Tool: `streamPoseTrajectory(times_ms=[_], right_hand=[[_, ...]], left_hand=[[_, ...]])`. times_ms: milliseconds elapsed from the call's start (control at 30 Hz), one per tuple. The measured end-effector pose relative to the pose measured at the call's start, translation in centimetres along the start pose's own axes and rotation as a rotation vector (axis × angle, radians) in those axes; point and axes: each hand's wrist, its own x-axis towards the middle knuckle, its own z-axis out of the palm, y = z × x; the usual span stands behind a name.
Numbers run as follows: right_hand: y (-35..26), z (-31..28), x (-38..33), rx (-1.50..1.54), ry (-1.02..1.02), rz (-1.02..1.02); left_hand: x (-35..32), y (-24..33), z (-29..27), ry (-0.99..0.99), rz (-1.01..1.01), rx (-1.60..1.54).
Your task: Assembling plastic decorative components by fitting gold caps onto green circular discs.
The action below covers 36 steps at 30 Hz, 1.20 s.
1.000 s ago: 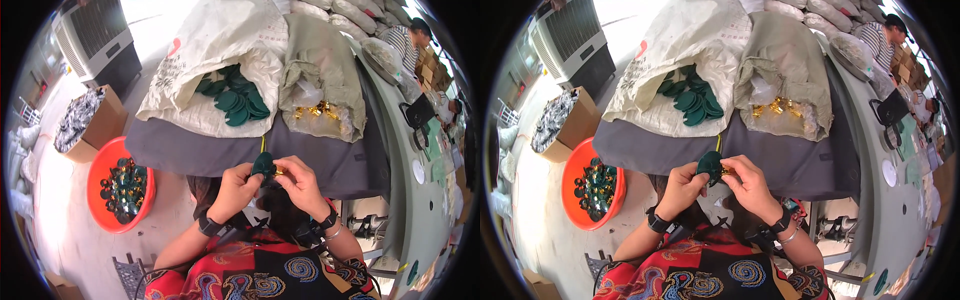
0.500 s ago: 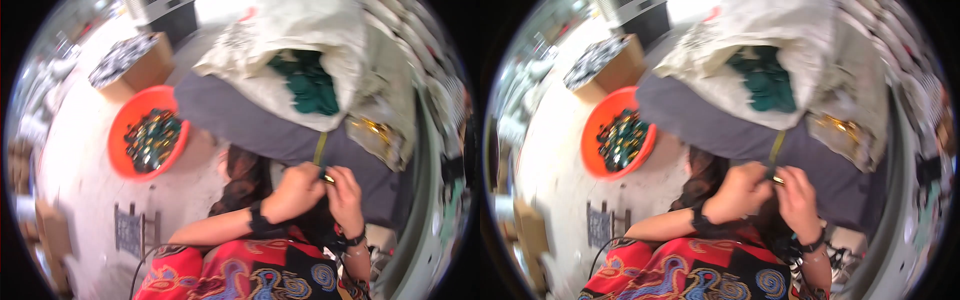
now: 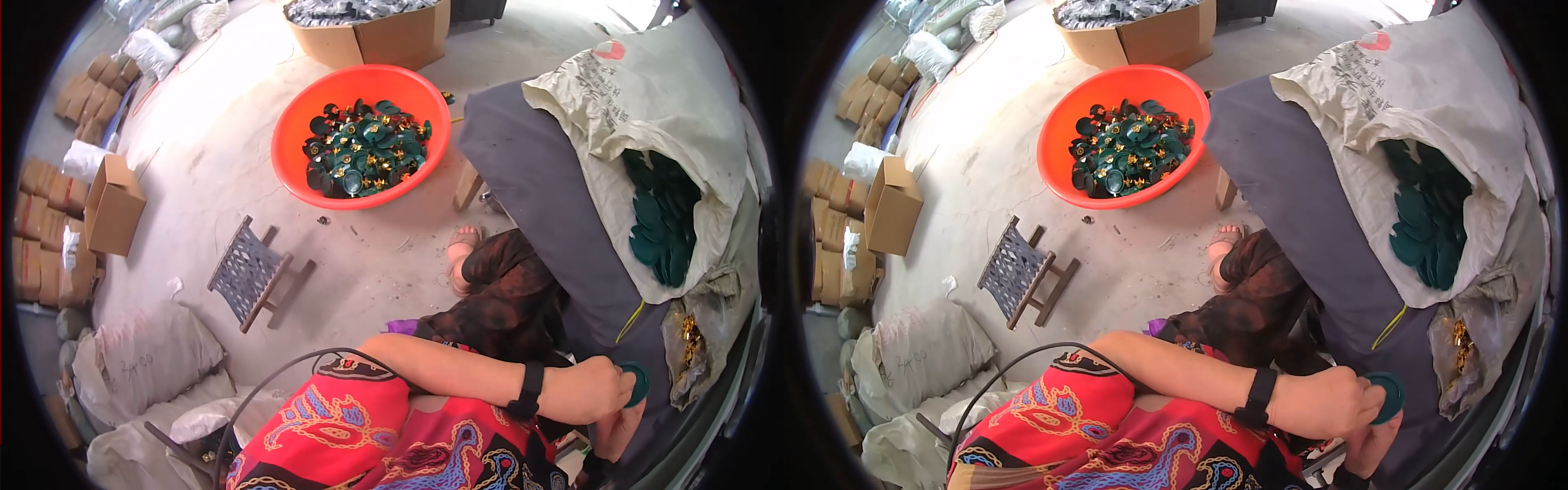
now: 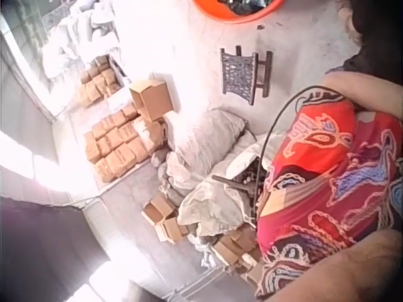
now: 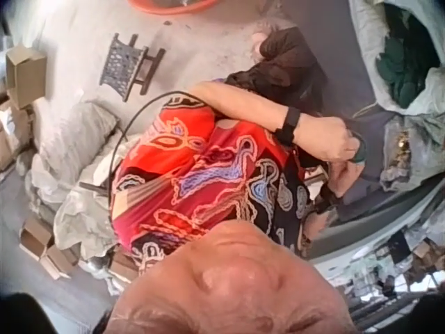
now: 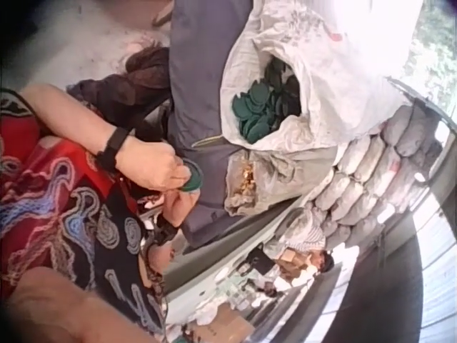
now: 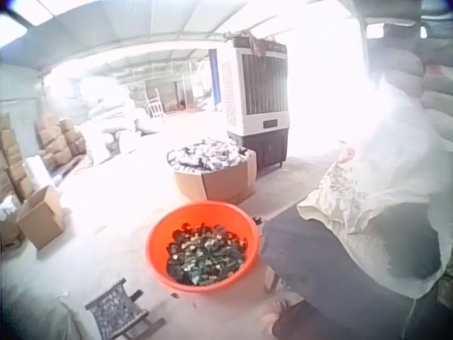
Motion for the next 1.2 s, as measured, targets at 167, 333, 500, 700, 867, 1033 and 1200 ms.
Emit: streamPoseTrajectory(times_ms=[167, 333, 500, 700, 867, 1033, 1200], right_hand=[[0.5, 0.9, 0.1, 0.069, 0.035, 0.080], [-0.3, 0.7, 1.9, -0.223, -0.002, -0.087], [-0.8, -2.9, 3.2, -0.381, 0.332, -0.204], [0.6, -9.4, 3.4, -0.455, 0.570, -0.314], [2.3, -10.6, 5.5, -0.619, 0.623, -0.435], [1.8, -9.6, 5.5, -0.722, 0.602, -0.493], [1.2, -9.4, 5.1, -0.912, 0.608, -0.621]], left_hand=[[-0.4, -1.7, -1.7, -0.023, -0.146, -0.227], [-0.2, -5.9, -6.2, 0.324, -0.428, -0.390], [-3.8, -13.1, -16.5, 0.544, -0.704, -0.053], [-9.4, -20.2, -27.3, 1.267, -1.002, -1.054], [-3.5, -17.3, -19.7, 0.633, -1.021, -0.716], [5.6, -14.7, -7.6, -0.107, -0.496, -0.015], [9.3, -16.6, -0.9, -0.322, -0.392, 0.524]])
